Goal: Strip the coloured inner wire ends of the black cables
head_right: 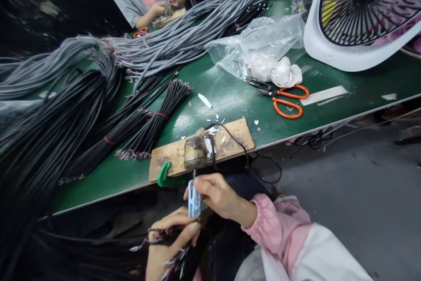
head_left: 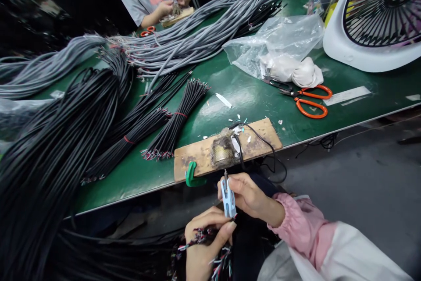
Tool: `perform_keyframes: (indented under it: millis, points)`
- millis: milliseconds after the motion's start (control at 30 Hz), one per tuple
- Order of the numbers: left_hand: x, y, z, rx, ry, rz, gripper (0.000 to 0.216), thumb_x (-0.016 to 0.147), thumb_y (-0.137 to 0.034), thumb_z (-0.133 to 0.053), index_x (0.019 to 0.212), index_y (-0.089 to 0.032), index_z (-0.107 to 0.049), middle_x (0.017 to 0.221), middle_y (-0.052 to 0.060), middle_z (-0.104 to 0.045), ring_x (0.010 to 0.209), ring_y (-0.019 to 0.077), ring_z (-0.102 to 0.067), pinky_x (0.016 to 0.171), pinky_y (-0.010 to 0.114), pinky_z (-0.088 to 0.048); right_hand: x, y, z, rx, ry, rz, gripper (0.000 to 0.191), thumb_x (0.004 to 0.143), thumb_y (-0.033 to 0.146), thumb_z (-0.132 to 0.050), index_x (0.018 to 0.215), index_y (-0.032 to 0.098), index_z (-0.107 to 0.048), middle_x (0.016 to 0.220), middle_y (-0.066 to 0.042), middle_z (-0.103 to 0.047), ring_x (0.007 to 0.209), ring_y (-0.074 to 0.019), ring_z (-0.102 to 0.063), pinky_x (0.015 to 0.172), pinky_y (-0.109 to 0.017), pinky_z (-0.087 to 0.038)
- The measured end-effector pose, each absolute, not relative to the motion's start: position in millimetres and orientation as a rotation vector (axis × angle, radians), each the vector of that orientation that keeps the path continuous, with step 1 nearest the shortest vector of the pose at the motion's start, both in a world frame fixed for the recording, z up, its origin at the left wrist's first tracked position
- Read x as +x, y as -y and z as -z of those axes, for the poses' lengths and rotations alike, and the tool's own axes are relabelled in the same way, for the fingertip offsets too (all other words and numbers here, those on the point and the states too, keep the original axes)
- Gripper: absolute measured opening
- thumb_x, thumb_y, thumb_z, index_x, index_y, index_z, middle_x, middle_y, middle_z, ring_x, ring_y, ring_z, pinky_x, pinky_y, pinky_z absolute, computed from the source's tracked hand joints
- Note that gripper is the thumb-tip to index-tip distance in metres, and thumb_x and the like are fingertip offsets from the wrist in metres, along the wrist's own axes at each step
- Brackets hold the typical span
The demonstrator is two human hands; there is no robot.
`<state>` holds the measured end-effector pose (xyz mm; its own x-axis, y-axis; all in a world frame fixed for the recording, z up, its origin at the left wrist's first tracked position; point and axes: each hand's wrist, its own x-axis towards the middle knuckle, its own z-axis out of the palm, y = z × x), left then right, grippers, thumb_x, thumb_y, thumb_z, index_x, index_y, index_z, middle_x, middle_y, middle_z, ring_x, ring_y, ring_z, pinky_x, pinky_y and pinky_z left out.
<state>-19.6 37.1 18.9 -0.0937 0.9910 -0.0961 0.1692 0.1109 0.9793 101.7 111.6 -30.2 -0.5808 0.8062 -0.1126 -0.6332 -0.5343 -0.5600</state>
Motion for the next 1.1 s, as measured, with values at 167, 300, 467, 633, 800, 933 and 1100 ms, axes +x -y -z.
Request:
perform_keyframes:
  millis: [167, 300, 467, 633, 800, 933, 1100]
  points:
    - [-16.8, -35.3, -18.0, 1.132, -1.414, -1.135, 0.009, 0.072, -0.02, -0.082, 0.063, -0.021, -0.079, 0.053, 0.0, -0.064, 0.04, 0.0121, -0.056, 0.042, 0.02, -0.044, 100.2, -111.4, 35.1, -0.454, 0.595, -2.175, 0.056, 0.074, 0.066, -0.075, 0.067, 0.011, -0.068, 0.062, -0.002, -0.06, 0.051, -0.0093, -0.049, 0.048, -0.02, -0.039]
    - [-15.9, -34.2, -18.5, 1.072, -1.46, -1.189, 0.01, 0.071, -0.021, -0.083, 0.063, -0.021, -0.079, 0.055, 0.0, -0.064, 0.04, 0.0108, -0.054, 0.042, 0.02, -0.043, 105.8, -105.0, 41.0, -0.435, 0.648, -2.22, 0.065, 0.077, 0.075, -0.065, 0.064, 0.011, -0.066, 0.062, -0.002, -0.058, 0.054, -0.0105, -0.048, 0.053, -0.023, -0.039]
    - [-21.9, -34.7, -18.9, 1.213, -1.434, -1.126, 0.008, 0.072, -0.017, -0.081, 0.066, -0.02, -0.08, 0.054, 0.002, -0.066, 0.044, 0.0143, -0.058, 0.045, 0.022, -0.047, 121.5, -91.9, 41.0, -0.466, 0.829, -2.191, 0.058, 0.07, 0.067, -0.078, 0.078, 0.011, -0.068, 0.073, -0.001, -0.06, 0.066, -0.0112, -0.052, 0.066, -0.024, -0.041]
    - [-20.7, -34.7, -22.2, 1.22, -1.461, -1.136, 0.008, 0.072, -0.017, -0.081, 0.065, -0.021, -0.08, 0.054, 0.002, -0.066, 0.043, 0.0145, -0.058, 0.045, 0.023, -0.047, 126.0, -85.0, 37.9, -0.42, 0.734, -2.265, 0.056, 0.059, 0.056, -0.09, 0.084, 0.013, -0.066, 0.078, 0.0, -0.061, 0.07, -0.0103, -0.053, 0.067, -0.023, -0.041]
    - [-19.2, -31.2, -23.3, 1.218, -1.467, -1.139, 0.006, 0.071, -0.018, -0.082, 0.065, -0.021, -0.081, 0.054, 0.003, -0.066, 0.042, 0.0144, -0.057, 0.043, 0.023, -0.045, 125.3, -79.4, 39.1, -0.449, 0.708, -2.272, 0.055, 0.057, 0.052, -0.093, 0.086, 0.013, -0.066, 0.077, 0.001, -0.061, 0.069, -0.0101, -0.052, 0.065, -0.023, -0.041]
    - [-19.1, -23.2, -21.5, 1.225, -1.442, -1.129, 0.007, 0.071, -0.018, -0.082, 0.065, -0.021, -0.081, 0.052, 0.002, -0.065, 0.043, 0.0135, -0.056, 0.044, 0.022, -0.043, 128.7, -73.5, 38.9, -0.447, 0.727, -2.273, 0.053, 0.058, 0.051, -0.093, 0.085, 0.013, -0.068, 0.073, 0.003, -0.059, 0.063, -0.0083, -0.049, 0.061, -0.022, -0.039]
    - [-8.5, -7.6, -9.8, 0.875, -1.401, -1.134, 0.033, 0.076, -0.04, -0.081, 0.055, -0.017, -0.073, 0.045, 0.0, -0.057, 0.036, 0.0102, -0.05, 0.04, 0.021, -0.039, 141.0, -67.7, 37.0, -0.454, 0.93, -2.118, 0.035, 0.07, 0.042, -0.088, 0.07, 0.013, -0.068, 0.073, 0.0, -0.06, 0.064, -0.0098, -0.053, 0.061, -0.024, -0.042]
